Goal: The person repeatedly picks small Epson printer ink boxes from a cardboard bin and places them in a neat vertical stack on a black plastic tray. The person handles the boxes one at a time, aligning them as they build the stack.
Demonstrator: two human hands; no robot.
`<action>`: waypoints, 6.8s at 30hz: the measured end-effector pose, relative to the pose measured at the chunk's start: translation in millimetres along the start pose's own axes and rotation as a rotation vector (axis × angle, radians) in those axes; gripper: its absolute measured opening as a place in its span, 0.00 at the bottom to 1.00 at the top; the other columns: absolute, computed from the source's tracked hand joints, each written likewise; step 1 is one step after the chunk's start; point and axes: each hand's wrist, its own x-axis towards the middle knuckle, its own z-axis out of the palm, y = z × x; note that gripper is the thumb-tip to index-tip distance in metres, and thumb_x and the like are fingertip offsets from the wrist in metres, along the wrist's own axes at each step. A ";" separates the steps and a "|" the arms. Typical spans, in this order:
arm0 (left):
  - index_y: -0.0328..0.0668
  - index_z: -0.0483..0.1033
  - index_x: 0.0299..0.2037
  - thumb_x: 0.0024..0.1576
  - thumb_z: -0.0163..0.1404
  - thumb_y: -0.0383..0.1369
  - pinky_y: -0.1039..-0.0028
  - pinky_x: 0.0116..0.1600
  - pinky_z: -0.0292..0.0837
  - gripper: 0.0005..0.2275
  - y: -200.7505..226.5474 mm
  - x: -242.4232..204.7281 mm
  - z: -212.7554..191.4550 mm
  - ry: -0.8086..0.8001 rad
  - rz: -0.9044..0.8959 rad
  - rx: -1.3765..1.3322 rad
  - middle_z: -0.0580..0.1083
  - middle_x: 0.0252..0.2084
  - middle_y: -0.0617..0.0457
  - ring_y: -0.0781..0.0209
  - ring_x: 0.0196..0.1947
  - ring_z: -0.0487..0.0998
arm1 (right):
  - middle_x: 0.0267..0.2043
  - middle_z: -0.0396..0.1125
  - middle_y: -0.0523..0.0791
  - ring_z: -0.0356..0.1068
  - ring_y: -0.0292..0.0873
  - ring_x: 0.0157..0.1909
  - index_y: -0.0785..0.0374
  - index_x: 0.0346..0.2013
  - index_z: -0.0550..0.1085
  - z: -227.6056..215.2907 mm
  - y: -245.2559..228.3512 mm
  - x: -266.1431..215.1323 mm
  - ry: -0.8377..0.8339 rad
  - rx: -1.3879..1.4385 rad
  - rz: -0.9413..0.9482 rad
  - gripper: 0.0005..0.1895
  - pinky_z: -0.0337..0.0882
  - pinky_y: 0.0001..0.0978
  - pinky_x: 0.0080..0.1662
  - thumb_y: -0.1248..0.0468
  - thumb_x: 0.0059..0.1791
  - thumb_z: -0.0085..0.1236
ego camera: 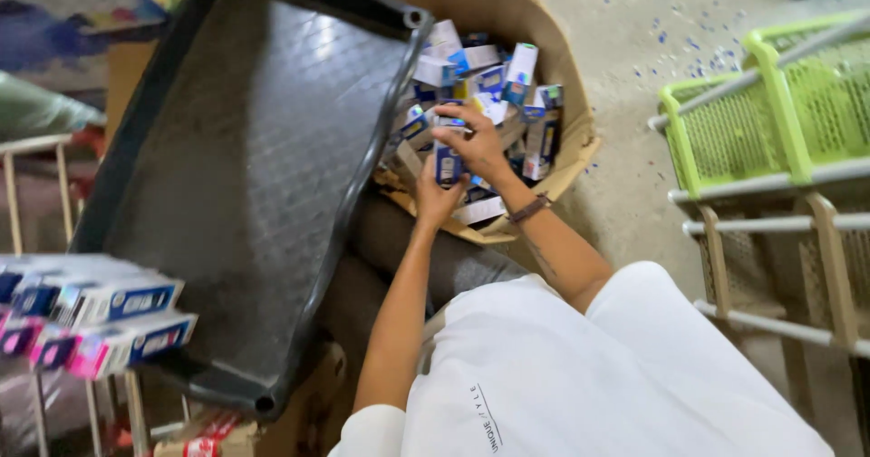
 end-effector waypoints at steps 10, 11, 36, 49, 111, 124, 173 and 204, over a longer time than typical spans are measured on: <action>0.38 0.72 0.52 0.48 0.62 0.27 0.71 0.41 0.76 0.21 5.5 0.9 -2.5 0.003 -0.063 -0.100 0.78 0.37 0.51 0.64 0.35 0.79 | 0.51 0.71 0.44 0.70 0.39 0.55 0.60 0.52 0.79 7.2 -17.4 -2.0 0.026 -0.042 -0.130 0.17 0.70 0.31 0.56 0.59 0.50 0.68; 0.38 0.72 0.52 0.48 0.62 0.27 0.71 0.41 0.76 0.21 6.0 0.7 -2.6 0.009 -0.061 -0.101 0.78 0.37 0.51 0.64 0.35 0.79 | 0.51 0.71 0.44 0.70 0.39 0.55 0.60 0.52 0.79 6.5 -23.1 -1.3 0.022 -0.042 -0.133 0.17 0.70 0.31 0.56 0.59 0.50 0.68; 0.37 0.72 0.48 0.48 0.63 0.27 0.67 0.44 0.77 0.18 8.9 -2.4 0.0 0.098 -0.027 -0.043 0.78 0.38 0.50 0.60 0.37 0.80 | 0.43 0.74 0.39 0.69 0.30 0.42 0.65 0.52 0.79 -1.6 -6.9 21.2 0.020 0.353 0.320 0.16 0.67 0.24 0.42 0.57 0.56 0.58; 0.38 0.65 0.57 0.50 0.63 0.27 0.65 0.54 0.75 0.26 127.4 -12.7 -68.5 0.416 0.192 -0.142 0.75 0.48 0.47 0.53 0.48 0.79 | 0.52 0.71 0.40 0.70 0.34 0.51 0.65 0.60 0.72 3.7 -92.2 17.9 -0.503 0.247 0.011 0.29 0.72 0.29 0.57 0.67 0.46 0.73; 0.39 0.35 0.78 0.56 0.60 0.23 0.55 0.81 0.48 0.46 31.3 -176.4 -283.6 1.285 0.061 0.069 0.44 0.79 0.36 0.41 0.80 0.50 | 0.63 0.69 0.50 0.76 0.47 0.56 0.57 0.68 0.62 367.1 -112.8 -33.6 -0.918 0.186 -0.358 0.41 0.79 0.36 0.52 0.75 0.43 0.70; 0.38 0.70 0.50 0.62 0.55 0.27 0.62 0.60 0.68 0.10 141.8 -74.0 -159.0 0.842 0.365 0.392 0.71 0.50 0.47 0.49 0.53 0.72 | 0.50 0.69 0.44 0.71 0.36 0.51 0.66 0.51 0.75 119.1 -124.1 -2.1 -0.389 0.285 -0.247 0.11 0.75 0.26 0.53 0.75 0.54 0.60; 0.39 0.77 0.42 0.50 0.56 0.31 0.57 0.44 0.76 0.10 11.2 -12.1 29.7 -0.262 -0.109 0.859 0.76 0.43 0.44 0.45 0.39 0.80 | 0.43 0.71 0.55 0.71 0.64 0.46 0.63 0.66 0.59 -182.4 174.6 30.5 -0.245 -1.271 0.001 0.38 0.73 0.51 0.44 0.81 0.44 0.58; 0.28 0.66 0.63 0.40 0.69 0.42 0.59 0.51 0.77 0.41 12.2 -13.5 2.9 0.001 -0.184 0.234 0.79 0.45 0.35 0.41 0.47 0.82 | 0.33 0.72 0.41 0.71 0.37 0.33 0.62 0.35 0.75 -32.5 46.1 10.2 -0.149 0.765 0.657 0.02 0.73 0.31 0.40 0.67 0.50 0.56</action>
